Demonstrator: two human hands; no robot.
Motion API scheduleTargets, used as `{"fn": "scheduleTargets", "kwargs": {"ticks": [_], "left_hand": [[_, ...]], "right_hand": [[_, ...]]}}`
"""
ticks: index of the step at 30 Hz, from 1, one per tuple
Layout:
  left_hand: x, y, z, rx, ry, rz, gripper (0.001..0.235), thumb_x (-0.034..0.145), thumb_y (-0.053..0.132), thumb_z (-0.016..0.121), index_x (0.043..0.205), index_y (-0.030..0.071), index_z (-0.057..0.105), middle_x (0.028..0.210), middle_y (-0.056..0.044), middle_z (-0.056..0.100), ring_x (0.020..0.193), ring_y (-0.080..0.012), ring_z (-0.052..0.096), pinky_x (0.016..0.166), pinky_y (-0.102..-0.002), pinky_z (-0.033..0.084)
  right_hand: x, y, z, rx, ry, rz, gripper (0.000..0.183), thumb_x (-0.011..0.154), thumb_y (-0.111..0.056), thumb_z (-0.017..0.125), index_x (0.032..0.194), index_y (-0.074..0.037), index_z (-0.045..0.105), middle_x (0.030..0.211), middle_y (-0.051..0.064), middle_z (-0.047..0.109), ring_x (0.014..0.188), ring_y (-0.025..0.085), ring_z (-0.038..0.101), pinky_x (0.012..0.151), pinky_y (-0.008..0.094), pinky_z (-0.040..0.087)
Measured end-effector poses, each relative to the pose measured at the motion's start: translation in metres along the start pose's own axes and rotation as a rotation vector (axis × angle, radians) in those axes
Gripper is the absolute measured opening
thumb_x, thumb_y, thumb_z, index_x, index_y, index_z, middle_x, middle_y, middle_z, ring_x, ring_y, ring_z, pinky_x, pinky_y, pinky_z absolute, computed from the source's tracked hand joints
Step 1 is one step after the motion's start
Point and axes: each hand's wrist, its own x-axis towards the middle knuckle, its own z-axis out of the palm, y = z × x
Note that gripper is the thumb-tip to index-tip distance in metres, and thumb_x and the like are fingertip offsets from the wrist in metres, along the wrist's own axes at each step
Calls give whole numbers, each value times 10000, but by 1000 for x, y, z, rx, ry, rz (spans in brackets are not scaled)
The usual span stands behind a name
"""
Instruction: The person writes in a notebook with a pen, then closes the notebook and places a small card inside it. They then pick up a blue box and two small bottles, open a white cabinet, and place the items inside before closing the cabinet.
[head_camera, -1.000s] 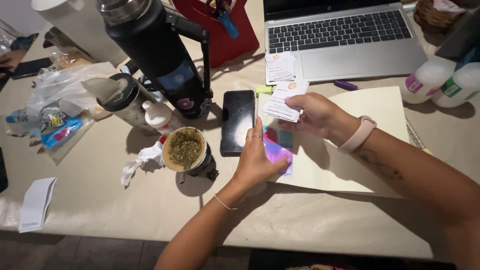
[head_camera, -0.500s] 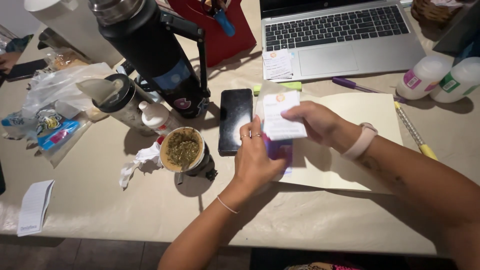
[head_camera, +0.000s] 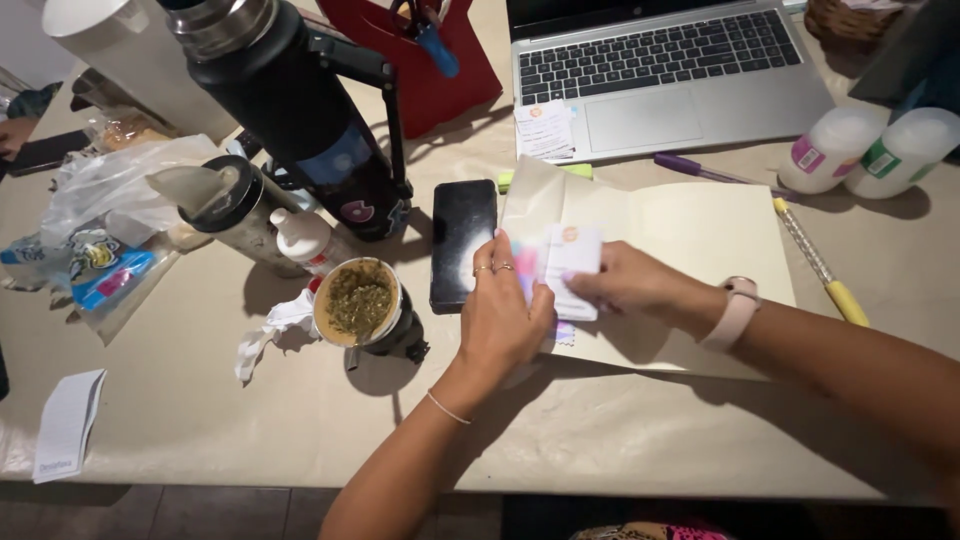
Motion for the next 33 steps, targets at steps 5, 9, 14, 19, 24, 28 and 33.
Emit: {"fn": "scheduleTargets", "kwargs": {"ticks": [5,9,14,19,24,28,33], "left_hand": [[-3,1,-2,16,1,2,866,822,321,537,1546,-101,317,1456,-282,375,941,-639,657,781,-680,571],[-3,0,-3,29,-5,-4,863,823,333,544,1546,-83,324,1468,-273,376,912,-628,669,776,-682,573],[-5,2,-5,8,-18,3,850,834,321,533,1540,-103,321,1468,-276,367,951,-634,658,802,-667,574],[-7,0,-5,-2,-21,3,849,831,314,546,1537,-103,325,1465,-279,369,975,-632,651,800,-668,576],[-7,1,-7,20,-31,-4,862,830,328,541,1545,-97,314,1460,-268,369,1002,-619,651,809,-658,580],[-7,-1,-7,32,-36,0,857,836,317,556,1541,-107,316,1453,-273,378,993,-622,654,791,-665,582],[-6,-6,-7,42,-70,-5,862,841,337,537,1548,-100,308,1455,-273,383,975,-626,656,778,-671,581]], "right_hand": [[-11,-31,7,-70,-200,28,246,800,-74,817,917,97,684,589,212,674,479,226,640,411,292,495],[-26,-49,-1,16,-155,123,304,905,-74,637,1150,100,594,908,269,769,751,276,778,550,341,624],[-37,-58,15,64,-160,148,189,908,-3,655,1043,127,630,854,257,768,721,293,783,564,345,644],[-18,-28,20,114,-167,119,179,900,-3,716,1001,122,637,816,258,766,675,288,778,535,331,647],[-18,-25,26,81,-158,101,186,901,-4,729,1011,113,636,788,260,760,651,299,777,516,339,651],[-22,-40,13,-143,-195,37,140,899,-29,730,966,76,665,765,211,769,645,268,776,508,327,639],[-52,-71,-20,-660,-124,-138,261,861,-190,741,974,43,775,860,248,792,842,349,777,774,482,605]]}}
